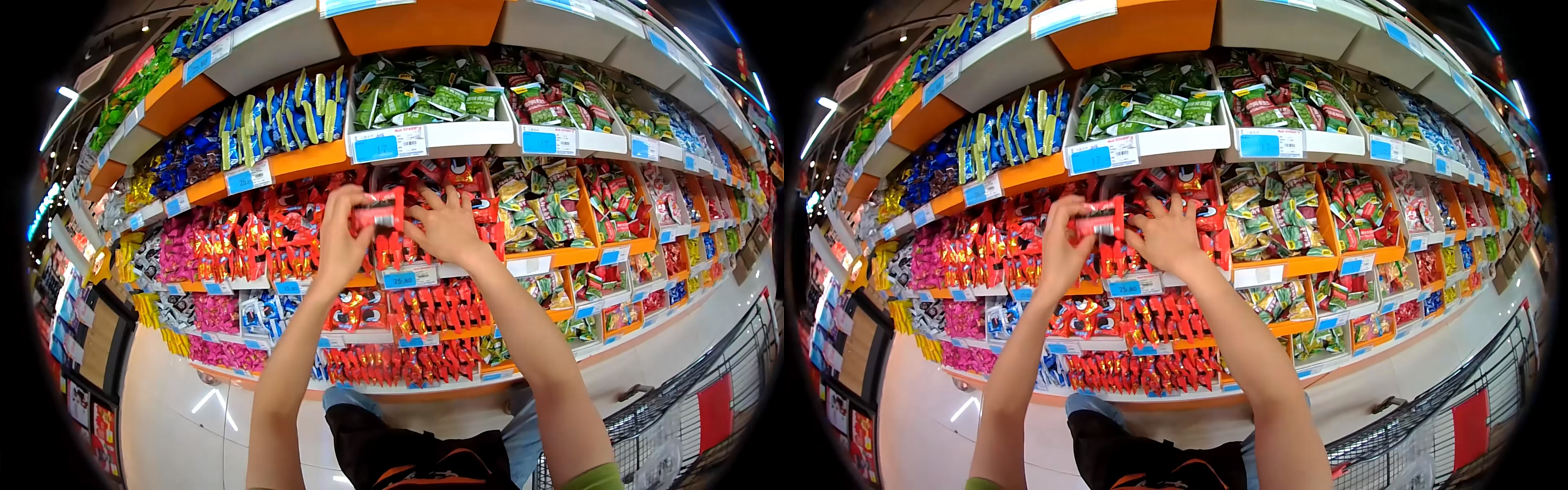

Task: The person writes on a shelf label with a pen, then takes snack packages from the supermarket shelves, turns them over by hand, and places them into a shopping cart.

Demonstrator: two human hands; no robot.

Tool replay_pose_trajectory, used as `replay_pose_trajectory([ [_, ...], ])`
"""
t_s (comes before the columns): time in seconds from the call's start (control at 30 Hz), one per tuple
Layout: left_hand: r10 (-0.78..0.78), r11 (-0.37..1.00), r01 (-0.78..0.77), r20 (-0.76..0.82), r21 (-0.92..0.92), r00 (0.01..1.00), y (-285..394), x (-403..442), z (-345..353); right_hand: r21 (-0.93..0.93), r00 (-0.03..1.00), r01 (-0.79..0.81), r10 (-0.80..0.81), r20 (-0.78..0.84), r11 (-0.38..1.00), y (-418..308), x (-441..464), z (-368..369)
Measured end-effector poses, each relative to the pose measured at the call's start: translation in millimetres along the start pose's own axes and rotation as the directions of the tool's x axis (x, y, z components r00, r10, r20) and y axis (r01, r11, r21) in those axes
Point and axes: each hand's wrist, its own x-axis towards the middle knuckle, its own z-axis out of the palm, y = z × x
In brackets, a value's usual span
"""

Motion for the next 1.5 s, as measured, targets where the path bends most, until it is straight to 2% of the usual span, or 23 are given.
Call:
replay_pose_trajectory([
  [0.03, -0.090, 0.990, 0.094, 0.046, -0.108, 0.995, 10.5, -12.2, -5.0, -0.013, 1.000, 0.001, -0.001, -0.004, 1.000, 0.3, -0.4, 1.1],
  [0.13, -0.066, 0.963, 0.086, 0.087, -0.257, 0.994, 31.7, -48.1, -13.0, -0.040, 1.000, 0.013, -0.012, 0.024, 0.999, 0.4, -0.8, -2.5],
  [0.23, -0.062, 0.945, 0.092, 0.104, -0.315, 0.993, 50.7, -75.4, -16.4, -0.033, 0.999, -0.001, 0.002, 0.032, 0.999, -1.0, -0.2, -4.9],
  [0.3, -0.013, 0.969, 0.049, 0.146, -0.242, 0.989, 62.5, -86.1, -19.8, 0.022, 1.000, 0.002, -0.002, 0.007, 1.000, 1.3, 0.8, 0.4],
  [0.57, 0.088, 0.986, -0.059, 0.186, -0.156, 0.979, 86.4, -100.3, -25.8, 0.017, 0.999, 0.001, -0.002, 0.033, 1.000, 2.6, 1.3, 1.7],
  [0.7, 0.100, 0.985, -0.071, 0.179, -0.158, 0.979, 89.1, -100.1, -27.4, 0.015, 0.996, -0.019, 0.018, 0.083, 1.000, 1.1, 2.3, -1.4],
  [0.8, 0.020, 0.977, 0.019, 0.178, -0.214, 0.984, 94.3, -100.8, -29.1, 0.019, 0.995, -0.024, 0.022, 0.097, 1.000, 1.4, 2.5, -1.6],
  [0.9, 0.027, 0.983, 0.008, 0.188, -0.186, 0.982, 96.9, -99.4, -32.3, 0.025, 0.995, -0.026, 0.023, 0.102, 0.999, 1.1, 2.5, -2.1],
  [1.0, 0.085, 0.991, -0.066, 0.171, -0.115, 0.982, 96.3, -97.3, -33.0, 0.021, 0.995, -0.020, 0.018, 0.097, 1.000, 1.4, 2.6, -1.4],
  [1.1, 0.101, 0.990, -0.081, 0.179, -0.116, 0.979, 92.5, -93.3, -34.9, -0.051, 0.999, 0.004, -0.002, 0.052, 0.999, -0.3, 0.0, -3.3],
  [1.17, -0.036, 0.984, 0.063, 0.157, -0.167, 0.987, 88.0, -83.3, -36.4, -0.051, 0.999, -0.002, 0.004, 0.038, 0.999, -1.0, -0.4, -3.8],
  [1.2, -0.183, 0.936, 0.226, 0.175, -0.269, 0.967, 77.8, -78.2, -35.1, -0.031, 0.999, 0.005, -0.004, 0.046, 1.000, 0.5, 0.1, -3.1],
  [1.3, -0.415, 0.773, 0.434, 0.148, -0.463, 0.898, 42.4, -39.7, -31.0, -0.017, 0.998, 0.006, -0.005, 0.056, 1.000, -0.7, -0.1, -4.5],
  [1.37, -0.519, 0.723, 0.560, 0.216, -0.405, 0.827, 8.3, -9.6, -24.0, -0.040, 0.999, 0.008, -0.006, 0.047, 0.999, -1.5, -0.5, -5.1],
  [1.4, -0.448, 0.801, 0.493, 0.207, -0.341, 0.870, -0.7, 4.5, -15.4, -0.034, 0.999, 0.007, -0.005, 0.050, 0.999, -1.3, -0.9, -4.9],
  [1.43, -0.432, 0.839, 0.481, 0.228, -0.252, 0.873, -0.9, 18.9, -8.8, -0.039, 0.998, 0.001, 0.002, 0.063, 0.999, -1.5, -0.7, -5.8],
  [1.5, -0.482, 0.841, 0.528, 0.278, -0.119, 0.831, -13.2, 44.8, 12.9, -0.048, 0.995, -0.013, 0.017, 0.093, 0.999, -3.0, -0.3, -8.7],
])
